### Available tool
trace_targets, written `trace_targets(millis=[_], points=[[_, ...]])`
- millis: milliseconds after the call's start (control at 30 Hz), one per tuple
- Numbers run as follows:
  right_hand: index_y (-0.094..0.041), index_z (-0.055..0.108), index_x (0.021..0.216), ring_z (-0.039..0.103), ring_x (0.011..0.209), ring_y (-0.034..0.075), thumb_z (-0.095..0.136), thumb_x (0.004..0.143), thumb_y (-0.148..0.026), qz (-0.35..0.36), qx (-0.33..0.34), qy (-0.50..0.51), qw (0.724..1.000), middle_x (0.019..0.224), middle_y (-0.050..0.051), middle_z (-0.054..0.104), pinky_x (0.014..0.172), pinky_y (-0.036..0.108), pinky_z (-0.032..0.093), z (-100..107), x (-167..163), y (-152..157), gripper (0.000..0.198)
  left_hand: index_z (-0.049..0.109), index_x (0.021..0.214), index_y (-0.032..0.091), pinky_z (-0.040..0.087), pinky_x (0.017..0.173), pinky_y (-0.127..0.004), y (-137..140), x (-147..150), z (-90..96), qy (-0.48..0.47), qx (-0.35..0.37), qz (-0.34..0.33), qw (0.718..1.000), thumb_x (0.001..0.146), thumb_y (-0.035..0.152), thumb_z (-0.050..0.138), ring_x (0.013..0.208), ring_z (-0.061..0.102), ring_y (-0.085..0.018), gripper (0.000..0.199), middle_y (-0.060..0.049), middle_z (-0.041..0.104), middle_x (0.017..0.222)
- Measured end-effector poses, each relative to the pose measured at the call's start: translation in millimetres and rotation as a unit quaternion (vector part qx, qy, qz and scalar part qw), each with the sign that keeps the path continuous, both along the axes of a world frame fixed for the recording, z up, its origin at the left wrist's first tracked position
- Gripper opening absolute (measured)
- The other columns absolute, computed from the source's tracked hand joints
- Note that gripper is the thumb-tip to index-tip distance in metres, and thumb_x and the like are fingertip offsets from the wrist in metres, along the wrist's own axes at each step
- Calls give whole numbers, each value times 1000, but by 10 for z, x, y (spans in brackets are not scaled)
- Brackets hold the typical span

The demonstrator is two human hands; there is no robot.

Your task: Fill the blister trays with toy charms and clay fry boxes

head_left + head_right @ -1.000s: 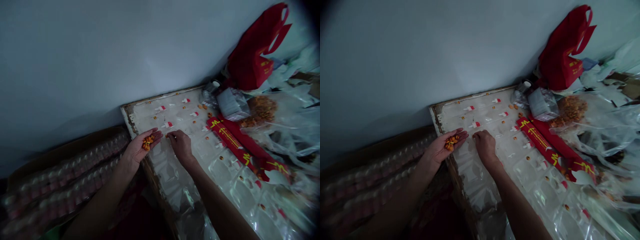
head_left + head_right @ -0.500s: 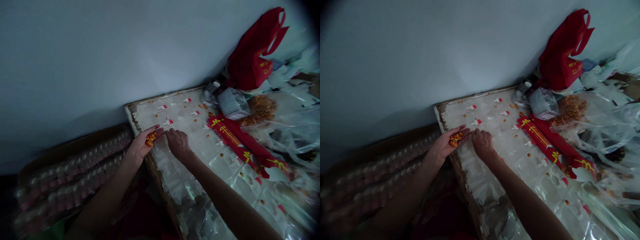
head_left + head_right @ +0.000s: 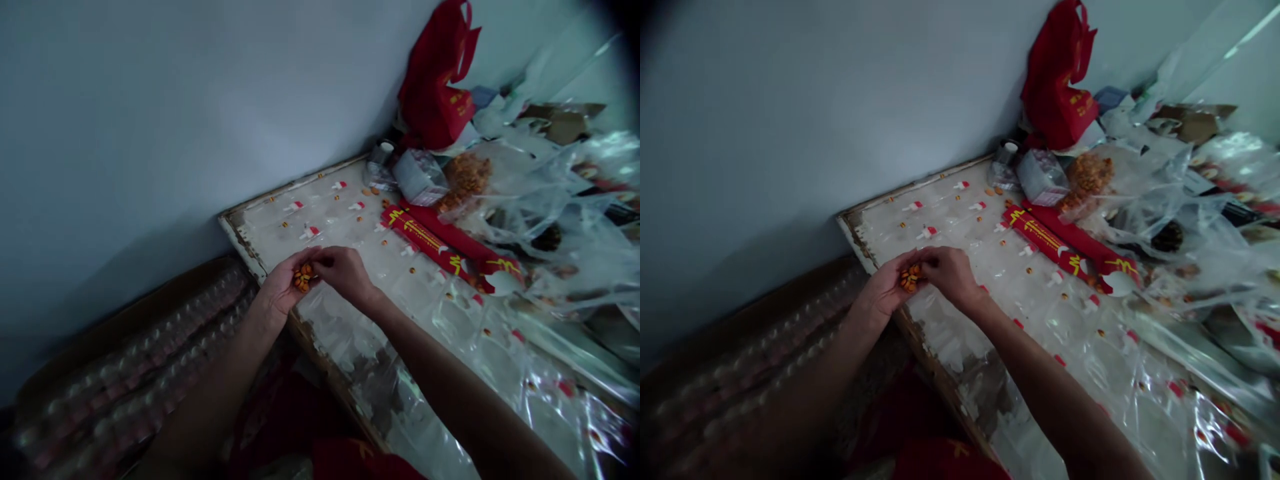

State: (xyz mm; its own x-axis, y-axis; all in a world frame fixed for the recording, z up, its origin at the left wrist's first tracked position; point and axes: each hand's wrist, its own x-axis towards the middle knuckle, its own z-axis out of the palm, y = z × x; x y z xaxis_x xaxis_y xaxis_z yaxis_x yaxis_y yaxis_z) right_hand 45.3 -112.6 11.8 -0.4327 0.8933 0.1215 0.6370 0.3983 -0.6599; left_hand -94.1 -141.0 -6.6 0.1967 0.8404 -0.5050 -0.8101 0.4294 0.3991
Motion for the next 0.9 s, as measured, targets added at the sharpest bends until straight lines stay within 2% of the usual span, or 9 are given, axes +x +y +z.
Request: trace_targets(millis=[67, 133, 233, 300, 400, 500, 667, 767, 900], points=[[-24, 81, 85, 69, 69, 15, 69, 75, -16, -43, -41, 16, 998, 76, -2, 77, 64, 25, 46, 76, 147, 65, 17, 73, 96, 10, 63, 66, -26, 42, 156, 72, -12, -2, -18, 1000, 93, 13, 55, 66, 73, -15, 18, -5, 77, 81], [-21, 81, 82, 67, 65, 15, 71, 72, -18, -78, -70, 50, 993, 71, -2, 75, 60, 24, 45, 160, 362, 148, 15, 72, 102, 9, 64, 76, -31, 87, 248, 137, -26, -2, -25, 999, 93, 13, 54, 73, 75, -17, 21, -8, 78, 85], [-17, 81, 88, 65, 62, 15, 72, 71, -22, -134, -80, 98, 983, 69, 1, 74, 59, 24, 45, 202, 684, 196, 20, 69, 118, 6, 62, 89, -36, 118, 231, 175, -24, -3, 0, 1000, 91, 12, 53, 94, 76, -23, 32, -15, 78, 100], [-16, 81, 91, 65, 63, 16, 74, 71, -22, -138, -75, 80, 984, 70, 1, 75, 61, 25, 46, 134, 795, 143, 22, 66, 125, 8, 61, 92, -36, 94, 156, 148, -13, -4, 19, 1000, 92, 13, 52, 103, 75, -25, 36, -16, 77, 105], [-18, 80, 86, 69, 72, 17, 71, 72, -14, -79, -46, -23, 996, 77, 2, 77, 70, 26, 49, -57, 754, -17, 17, 67, 123, 9, 61, 94, -39, 7, 63, 85, -2, -7, 21, 1000, 93, 15, 51, 107, 74, -25, 35, -16, 77, 105], [-18, 80, 88, 70, 81, 18, 65, 75, -8, -29, 1, -126, 992, 88, 5, 78, 77, 26, 48, -223, 616, -157, 22, 68, 117, 7, 60, 96, -40, -77, 55, 74, -12, -8, 16, 1000, 94, 17, 50, 109, 73, -26, 30, -17, 77, 105], [-17, 79, 94, 68, 96, 18, 58, 87, -9, 52, 31, -173, 983, 101, 8, 76, 84, 25, 46, -300, 596, -218, 24, 67, 120, 9, 58, 99, -40, -98, 133, 130, -15, 15, 27, 999, 95, 23, 53, 116, 70, -26, 32, -17, 74, 118], [-19, 80, 99, 69, 96, 20, 61, 90, -16, 16, 3, -191, 981, 102, 8, 77, 83, 28, 46, -259, 631, -156, 20, 67, 124, 11, 57, 101, -43, -72, 186, 115, -29, 42, 9, 999, 95, 27, 54, 122, 67, -28, 35, -18, 72, 124], [-24, 81, 92, 70, 88, 22, 75, 83, -31, -64, -61, -248, 965, 96, 6, 79, 70, 29, 45, -187, 592, 8, 12, 66, 126, 11, 55, 103, -45, -59, 231, 50, -35, 61, -8, 997, 94, 28, 56, 125, 65, -30, 38, -19, 71, 126]])
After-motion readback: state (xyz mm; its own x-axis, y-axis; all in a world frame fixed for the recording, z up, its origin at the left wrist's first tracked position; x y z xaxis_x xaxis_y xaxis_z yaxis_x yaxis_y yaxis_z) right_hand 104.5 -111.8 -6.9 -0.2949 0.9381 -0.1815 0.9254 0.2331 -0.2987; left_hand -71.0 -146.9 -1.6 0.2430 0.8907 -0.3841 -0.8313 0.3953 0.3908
